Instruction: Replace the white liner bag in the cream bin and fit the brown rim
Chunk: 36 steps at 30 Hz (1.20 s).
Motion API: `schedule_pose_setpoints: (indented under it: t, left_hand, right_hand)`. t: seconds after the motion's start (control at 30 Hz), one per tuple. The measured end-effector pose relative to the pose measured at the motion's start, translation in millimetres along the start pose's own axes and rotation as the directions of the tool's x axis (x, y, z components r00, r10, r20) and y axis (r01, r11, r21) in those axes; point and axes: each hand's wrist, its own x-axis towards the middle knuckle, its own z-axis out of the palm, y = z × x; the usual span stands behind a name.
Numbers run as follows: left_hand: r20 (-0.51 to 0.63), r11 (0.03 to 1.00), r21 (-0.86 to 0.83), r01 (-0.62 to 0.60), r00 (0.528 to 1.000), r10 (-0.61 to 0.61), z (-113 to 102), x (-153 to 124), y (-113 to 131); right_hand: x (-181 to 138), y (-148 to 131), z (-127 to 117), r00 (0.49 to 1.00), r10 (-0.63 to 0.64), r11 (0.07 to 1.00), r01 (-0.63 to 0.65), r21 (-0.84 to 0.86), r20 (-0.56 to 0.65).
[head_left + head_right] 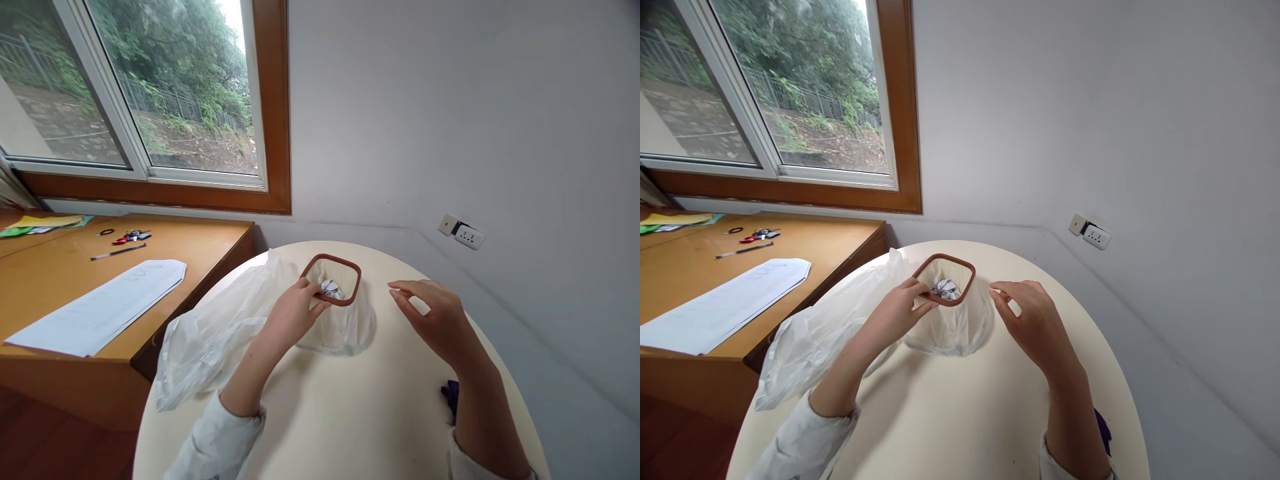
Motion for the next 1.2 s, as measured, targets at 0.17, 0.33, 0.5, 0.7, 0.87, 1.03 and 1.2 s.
schedule_pose_setpoints:
  t: [0.17,0.33,0.5,0.7,0.87,1.03,1.2]
  left_hand:
    - [-0.058,1.000,0.012,0.021,0.998,-0.020,4.0,3.9,-4.5]
    - [-0.111,0.999,0.047,0.007,0.994,-0.002,10.1,7.4,-9.6]
    - [-0.187,0.994,0.107,-0.005,0.982,0.025,22.9,13.6,-13.3]
    - [-0.262,0.985,0.170,0.014,0.965,0.031,37.6,26.1,-17.4]
    - [-0.232,0.968,0.249,0.035,0.972,0.025,37.2,39.7,-17.7]
    - [-0.175,0.941,0.331,0.071,0.984,-0.012,32.2,54.2,-18.2]
    - [-0.154,0.933,0.342,0.112,0.986,-0.062,30.8,72.0,-19.7]
  right_hand:
    - [-0.4,1.1,1.0,1.000,0.021,1.000,-0.021,-0.007,0.022]
    - [-0.5,-0.7,2.3,0.997,0.015,1.000,-0.014,-0.011,0.076]
    - [0.0,-1.9,2.0,0.993,0.030,1.000,-0.029,-0.011,0.111]
    - [-4.6,-3.9,0.2,0.989,0.051,0.999,-0.052,0.003,0.140]
    - [-32.9,2.2,1.8,0.935,0.153,0.988,-0.141,-0.062,0.321]
    - [-92.0,34.1,-4.6,0.838,0.339,0.940,-0.289,-0.181,0.428]
    - [-151.8,68.1,-18.3,0.776,0.505,0.861,-0.425,-0.279,0.377]
